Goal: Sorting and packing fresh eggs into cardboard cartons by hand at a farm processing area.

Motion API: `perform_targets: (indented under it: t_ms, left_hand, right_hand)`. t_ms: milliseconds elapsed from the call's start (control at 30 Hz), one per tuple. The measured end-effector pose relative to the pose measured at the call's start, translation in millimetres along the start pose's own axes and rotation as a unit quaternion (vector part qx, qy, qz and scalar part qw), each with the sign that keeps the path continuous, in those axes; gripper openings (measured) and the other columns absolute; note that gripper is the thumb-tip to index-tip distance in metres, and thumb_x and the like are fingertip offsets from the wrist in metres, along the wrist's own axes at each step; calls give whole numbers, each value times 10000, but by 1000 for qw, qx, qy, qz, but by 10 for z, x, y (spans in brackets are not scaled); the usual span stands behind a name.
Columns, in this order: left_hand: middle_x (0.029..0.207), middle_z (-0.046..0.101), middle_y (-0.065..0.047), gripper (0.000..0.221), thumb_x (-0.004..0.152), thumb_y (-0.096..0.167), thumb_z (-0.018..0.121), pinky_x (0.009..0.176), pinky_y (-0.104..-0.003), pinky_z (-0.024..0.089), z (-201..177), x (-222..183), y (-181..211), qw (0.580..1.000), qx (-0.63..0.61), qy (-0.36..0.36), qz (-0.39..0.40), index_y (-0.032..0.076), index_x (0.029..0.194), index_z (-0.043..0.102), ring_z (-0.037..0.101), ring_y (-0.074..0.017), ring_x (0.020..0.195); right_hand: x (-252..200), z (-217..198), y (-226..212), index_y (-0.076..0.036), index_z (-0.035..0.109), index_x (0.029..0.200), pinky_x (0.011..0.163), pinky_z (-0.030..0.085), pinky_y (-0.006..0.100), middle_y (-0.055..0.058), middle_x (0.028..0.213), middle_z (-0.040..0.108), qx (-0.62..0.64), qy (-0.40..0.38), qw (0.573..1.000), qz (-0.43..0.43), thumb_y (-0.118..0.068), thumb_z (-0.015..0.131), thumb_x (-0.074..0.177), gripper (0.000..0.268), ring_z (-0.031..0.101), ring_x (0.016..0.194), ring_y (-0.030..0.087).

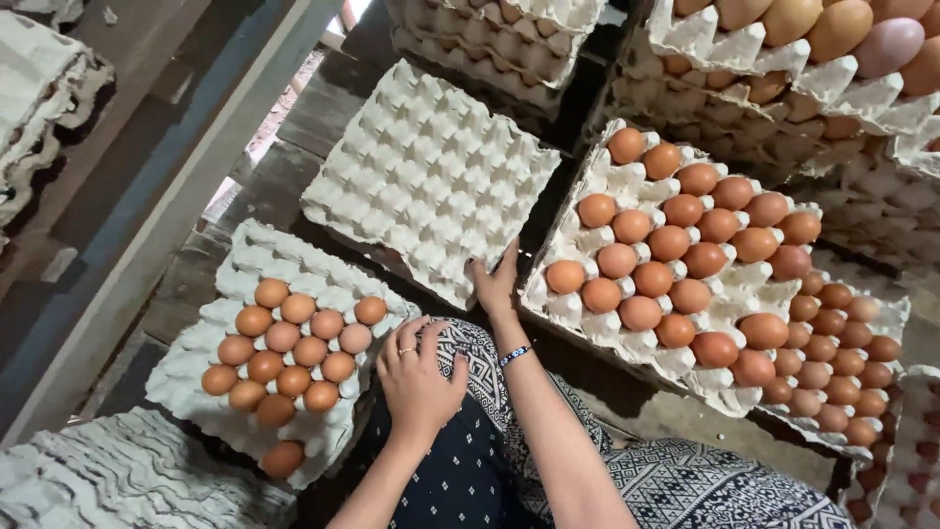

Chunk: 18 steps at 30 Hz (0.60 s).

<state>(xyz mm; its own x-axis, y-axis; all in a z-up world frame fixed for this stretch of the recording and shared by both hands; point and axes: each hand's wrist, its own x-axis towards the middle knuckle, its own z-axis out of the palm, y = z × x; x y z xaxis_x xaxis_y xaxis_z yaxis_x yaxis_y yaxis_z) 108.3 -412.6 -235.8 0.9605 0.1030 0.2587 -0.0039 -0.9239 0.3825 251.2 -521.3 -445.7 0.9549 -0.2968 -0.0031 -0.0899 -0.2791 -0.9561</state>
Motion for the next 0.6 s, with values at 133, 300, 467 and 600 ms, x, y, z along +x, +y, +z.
perform_targets:
  t_ms: [133, 300, 467, 600]
  left_hand:
    - [1226, 559, -60, 447, 716, 306, 653, 971, -481, 379, -20, -4, -5, 1000, -9, -10, -1, 174, 1142, 620, 495, -312, 1176]
    - [1220, 575, -48, 442, 718, 311, 653, 972, -471, 383, -3, -14, 18, 1000, 2, -1, -4, 181, 1140, 632, 503, -298, 1177]
    - [1207, 586, -59, 444, 710, 306, 652, 981, -476, 373, -16, -45, 33, 1000, 18, 3, 3, 160, 1129, 631, 503, -304, 1173]
    - [1207, 584, -53, 438, 716, 311, 645, 1000, -484, 364, -5, -66, 14, 1000, 10, 9, -10, 165, 1129, 637, 499, -303, 1174]
  right_hand:
    - [-88, -67, -169, 43, 30, 1510, 1109, 299, 380, 302, 1529, 223, -3, -28, 1000, 12, -195, 611, 862, 903, 325, 1380, 371]
    - [-456, -410, -882, 58, -157, 1485, 1173, 158, 424, 377, 1549, 29, -36, -130, 990, 44, -284, 539, 922, 958, 104, 1458, 437]
    - [-404, -384, -620, -85, 57, 1552, 1064, 379, 349, 212, 1552, 288, -41, -117, 977, 174, -462, 550, 870, 922, 423, 1353, 331]
    - [-294, -248, -503, -36, 448, 1311, 676, 501, 281, 135, 1013, 618, 26, -62, 990, 127, -197, 622, 840, 527, 566, 735, 173]
